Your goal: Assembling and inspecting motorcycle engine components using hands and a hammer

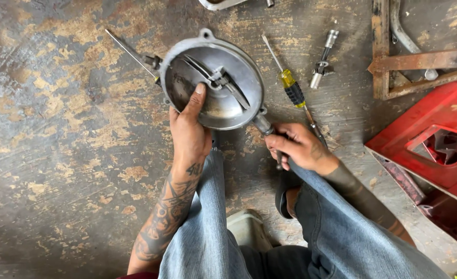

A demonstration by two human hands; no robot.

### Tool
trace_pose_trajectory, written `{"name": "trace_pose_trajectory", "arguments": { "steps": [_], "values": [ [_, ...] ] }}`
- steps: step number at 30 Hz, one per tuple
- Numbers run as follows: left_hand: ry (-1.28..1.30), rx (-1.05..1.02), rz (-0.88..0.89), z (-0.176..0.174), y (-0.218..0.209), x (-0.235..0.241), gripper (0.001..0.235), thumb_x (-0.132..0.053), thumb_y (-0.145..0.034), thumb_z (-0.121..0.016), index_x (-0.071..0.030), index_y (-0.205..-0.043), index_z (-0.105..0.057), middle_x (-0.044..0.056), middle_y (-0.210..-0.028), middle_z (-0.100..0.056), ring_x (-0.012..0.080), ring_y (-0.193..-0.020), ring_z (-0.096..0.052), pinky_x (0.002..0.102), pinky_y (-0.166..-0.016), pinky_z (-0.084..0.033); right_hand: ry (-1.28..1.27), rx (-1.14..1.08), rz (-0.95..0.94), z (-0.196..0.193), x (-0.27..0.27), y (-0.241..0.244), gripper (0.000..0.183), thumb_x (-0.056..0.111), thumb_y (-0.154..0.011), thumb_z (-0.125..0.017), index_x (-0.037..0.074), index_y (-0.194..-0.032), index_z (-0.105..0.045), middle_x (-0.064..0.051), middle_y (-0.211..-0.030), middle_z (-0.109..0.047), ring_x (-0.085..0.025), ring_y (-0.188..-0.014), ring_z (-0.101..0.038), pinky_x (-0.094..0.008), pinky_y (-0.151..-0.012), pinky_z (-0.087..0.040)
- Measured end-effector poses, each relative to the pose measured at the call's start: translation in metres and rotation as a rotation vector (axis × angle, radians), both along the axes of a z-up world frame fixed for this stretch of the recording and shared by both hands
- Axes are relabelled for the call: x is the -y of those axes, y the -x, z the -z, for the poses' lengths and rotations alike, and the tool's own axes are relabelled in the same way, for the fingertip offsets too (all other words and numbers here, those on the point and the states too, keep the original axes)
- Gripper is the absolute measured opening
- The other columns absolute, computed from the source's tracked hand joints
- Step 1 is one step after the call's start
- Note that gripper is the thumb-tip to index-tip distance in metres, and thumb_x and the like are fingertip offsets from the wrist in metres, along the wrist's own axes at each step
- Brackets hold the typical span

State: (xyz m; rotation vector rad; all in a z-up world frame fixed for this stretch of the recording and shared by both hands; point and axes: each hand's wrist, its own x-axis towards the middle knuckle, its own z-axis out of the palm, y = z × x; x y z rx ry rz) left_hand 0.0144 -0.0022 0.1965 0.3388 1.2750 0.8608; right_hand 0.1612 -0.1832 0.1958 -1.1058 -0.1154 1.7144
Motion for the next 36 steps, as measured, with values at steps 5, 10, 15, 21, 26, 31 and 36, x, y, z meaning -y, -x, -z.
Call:
{"name": "trace_pose_trajectory", "arguments": {
  "steps": [5,10,15,21,26,31,36],
  "values": [
    [0.012,-0.061,0.011,-0.005,0.001,0.005,0.033,-0.008,-0.082,-0.085,0.002,-0.107,-0.066,0.019,-0.088,-0.073,0.0315,-0.081,-0.076,0.049,-0.073,-0.066,0.002,-0.049,0.007,0.013,0.014,0.003,0.022,0.015,-0.102,-0.061,-0.001,-0.087,-0.058,-0.007,-0.060,-0.050,-0.014,-0.044,-0.053,-0.032,-0.027,-0.050],
    [0.055,-0.133,0.007,0.003,0.003,0.007,0.039,-0.009,-0.080,-0.087,0.004,-0.107,-0.062,0.021,-0.084,-0.071,0.0336,-0.076,-0.075,0.049,-0.067,-0.065,-0.024,0.111,-0.087,0.009,0.010,0.003,0.025,0.015,-0.102,-0.060,-0.004,-0.085,-0.059,-0.009,-0.056,-0.051,-0.015,-0.039,-0.054,-0.031,-0.026,-0.049],
    [0.112,-0.148,0.010,-0.008,-0.001,0.008,0.041,-0.010,-0.079,-0.088,0.005,-0.105,-0.060,0.022,-0.083,-0.070,0.0342,-0.073,-0.075,0.050,-0.066,-0.064,0.019,-0.266,-0.032,0.015,0.026,0.006,0.025,0.015,-0.103,-0.058,-0.004,-0.087,-0.054,-0.006,-0.061,-0.046,-0.015,-0.044,-0.053,-0.030,-0.026,-0.047],
    [0.128,-0.235,0.065,-0.016,-0.004,0.007,0.050,-0.016,-0.075,-0.091,0.004,-0.108,-0.059,0.020,-0.085,-0.069,0.0333,-0.080,-0.075,0.049,-0.070,-0.062,-0.074,0.237,-0.150,0.000,0.016,0.003,0.025,0.014,-0.103,-0.057,-0.002,-0.083,-0.059,-0.011,-0.053,-0.055,-0.017,-0.034,-0.057,-0.030,-0.026,-0.046],
    [0.130,-0.287,0.167,-0.007,0.003,0.013,0.053,-0.023,-0.077,-0.091,0.003,-0.111,-0.059,0.020,-0.089,-0.068,0.0340,-0.088,-0.074,0.051,-0.076,-0.060,-0.013,0.311,-0.172,-0.006,0.015,0.004,0.025,0.014,-0.103,-0.058,-0.003,-0.084,-0.058,-0.009,-0.052,-0.051,-0.013,-0.035,-0.053,-0.028,-0.026,-0.043],
    [0.156,-0.294,0.215,-0.009,0.005,0.016,0.055,-0.026,-0.078,-0.090,0.003,-0.113,-0.058,0.020,-0.092,-0.068,0.0348,-0.091,-0.073,0.052,-0.080,-0.060,0.055,-0.057,-0.111,0.018,0.042,0.007,0.026,0.017,-0.102,-0.059,-0.002,-0.084,-0.056,-0.008,-0.057,-0.050,-0.013,-0.039,-0.052,-0.027,-0.026,-0.044],
    [0.107,-0.262,0.234,-0.002,0.004,0.018,0.053,-0.023,-0.080,-0.089,0.003,-0.116,-0.060,0.022,-0.095,-0.069,0.0391,-0.095,-0.073,0.054,-0.080,-0.060,0.061,0.715,-0.273,-0.011,0.014,0.007,0.028,0.024,-0.099,-0.068,0.001,-0.082,-0.065,-0.011,-0.050,-0.060,-0.016,-0.038,-0.057,-0.031,-0.033,-0.044]
  ]
}}
